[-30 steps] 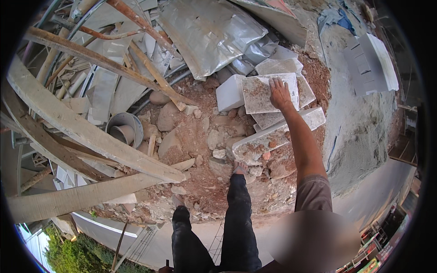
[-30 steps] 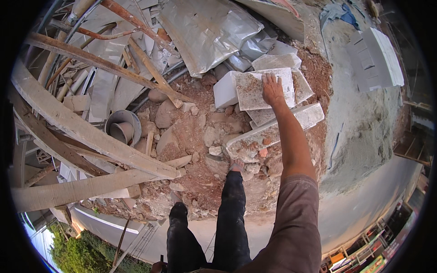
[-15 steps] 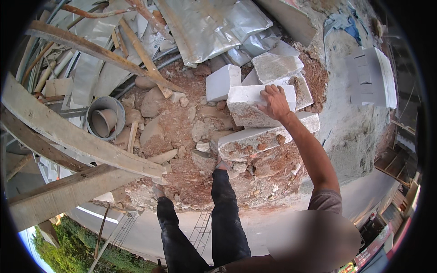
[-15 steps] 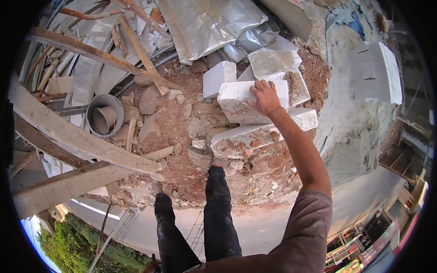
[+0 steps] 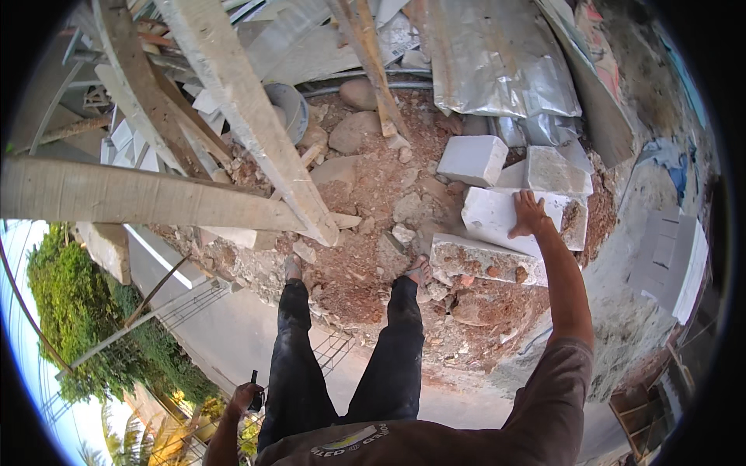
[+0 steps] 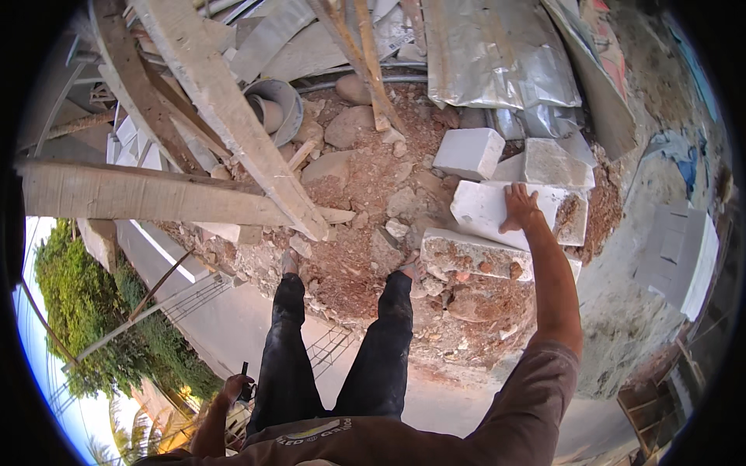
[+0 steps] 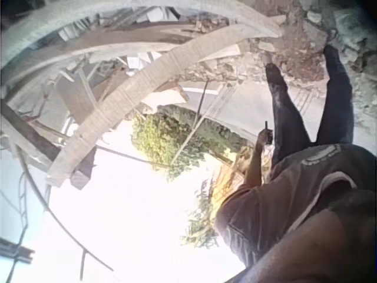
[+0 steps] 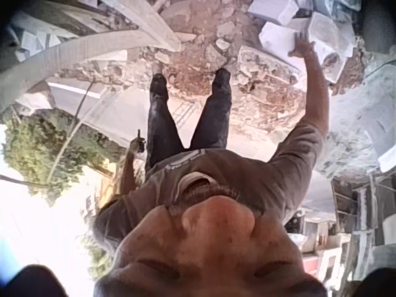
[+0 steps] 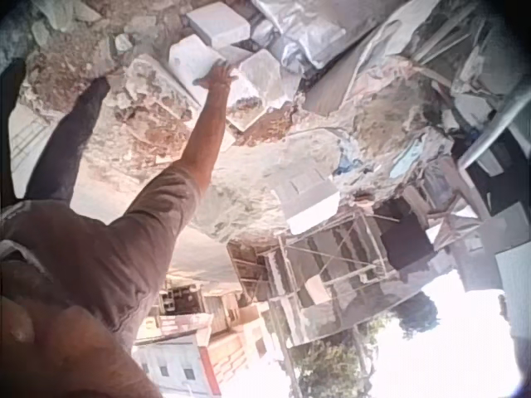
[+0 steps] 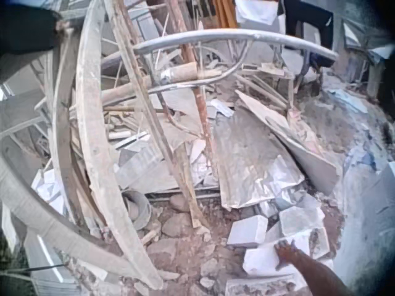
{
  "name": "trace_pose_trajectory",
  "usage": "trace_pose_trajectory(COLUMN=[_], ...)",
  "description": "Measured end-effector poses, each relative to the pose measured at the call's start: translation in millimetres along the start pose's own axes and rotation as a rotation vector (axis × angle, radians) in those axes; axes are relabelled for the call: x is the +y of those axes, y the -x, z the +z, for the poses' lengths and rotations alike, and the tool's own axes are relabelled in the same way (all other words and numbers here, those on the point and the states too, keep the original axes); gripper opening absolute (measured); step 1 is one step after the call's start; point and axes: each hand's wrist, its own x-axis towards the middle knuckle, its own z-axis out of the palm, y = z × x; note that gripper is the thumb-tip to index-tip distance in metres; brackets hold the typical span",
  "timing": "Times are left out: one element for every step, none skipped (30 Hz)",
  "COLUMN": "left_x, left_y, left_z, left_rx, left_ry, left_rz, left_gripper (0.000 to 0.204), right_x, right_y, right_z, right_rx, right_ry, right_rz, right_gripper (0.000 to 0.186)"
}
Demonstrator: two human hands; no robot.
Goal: The person applies mortar to the back of white rectangular tiles using a trowel and places them along a curb. They use a rubber mallet to tap the tiles into position and a tape measure to check dimensions. The person also retrieves a hand saw from a nearby room.
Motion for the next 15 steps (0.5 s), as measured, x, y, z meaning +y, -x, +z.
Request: trace_pose_trajectory(left_x=[-2, -34, -11, 2, -23, -18, -19, -42, -54, -71, -70, -78, -61, -45, -68], left_y=[8, -3, 0, 9, 13, 27, 37, 35, 29, 24, 17, 14, 11, 16, 10], left_z=[2, -20, -9, -6, -14, -10, -7, -8, -4, 0, 2, 2, 5, 8, 8], left_rx=[0.034, 0.020, 0.035, 0.053, 0.102, 0.118, 0.110, 0.091, 0.080, 0.057, 0.064, 0.056, 0.045, 0.037, 0.062], left_ry=[0.013, -0.006, -0.123, -0.186, -0.243, -0.087, -0.042, -0.067, -0.080, -0.070, -0.151, -0.200, -0.203, -0.205, -0.203], left_rz=[-0.006, 0.034, 0.089, 0.139, 0.187, 0.014, -0.017, 0.011, 0.058, 0.046, 0.102, 0.172, 0.176, 0.174, 0.204], left_gripper=[0.030, 0.030, 0.031, 0.031, 0.030, 0.030, 0.031, 0.032, 0.034, 0.035, 0.036, 0.036, 0.035, 0.033, 0.033], right_x=[-3, -9, -3, -6, -23, -40, -52, -67, -75, -84, -88, -97, -96, -99, -115], right_y=[7, 7, 20, 30, 27, 38, 50, 57, 66, 79, 97, 113, 130, 145, 157], right_z=[3, 20, 33, 51, 69, 70, 71, 69, 62, 52, 34, 17, 1, -14, -28], right_rx=[-0.051, -0.095, -0.042, 0.038, 0.082, 0.077, 0.096, 0.116, 0.120, 0.122, 0.129, 0.136, 0.177, 0.217, 0.168], right_ry=[-0.022, 0.026, 0.089, 0.148, 0.183, 0.244, 0.250, 0.258, 0.282, 0.305, 0.279, 0.247, 0.257, 0.264, 0.194], right_rz=[0.007, 0.025, 0.048, 0.065, 0.050, 0.063, 0.066, 0.056, 0.064, 0.073, 0.075, 0.069, 0.098, 0.119, 0.115], right_gripper=[0.128, 0.126, 0.122, 0.122, 0.120, 0.120, 0.119, 0.119, 0.119, 0.119, 0.119, 0.119, 0.121, 0.124, 0.125])
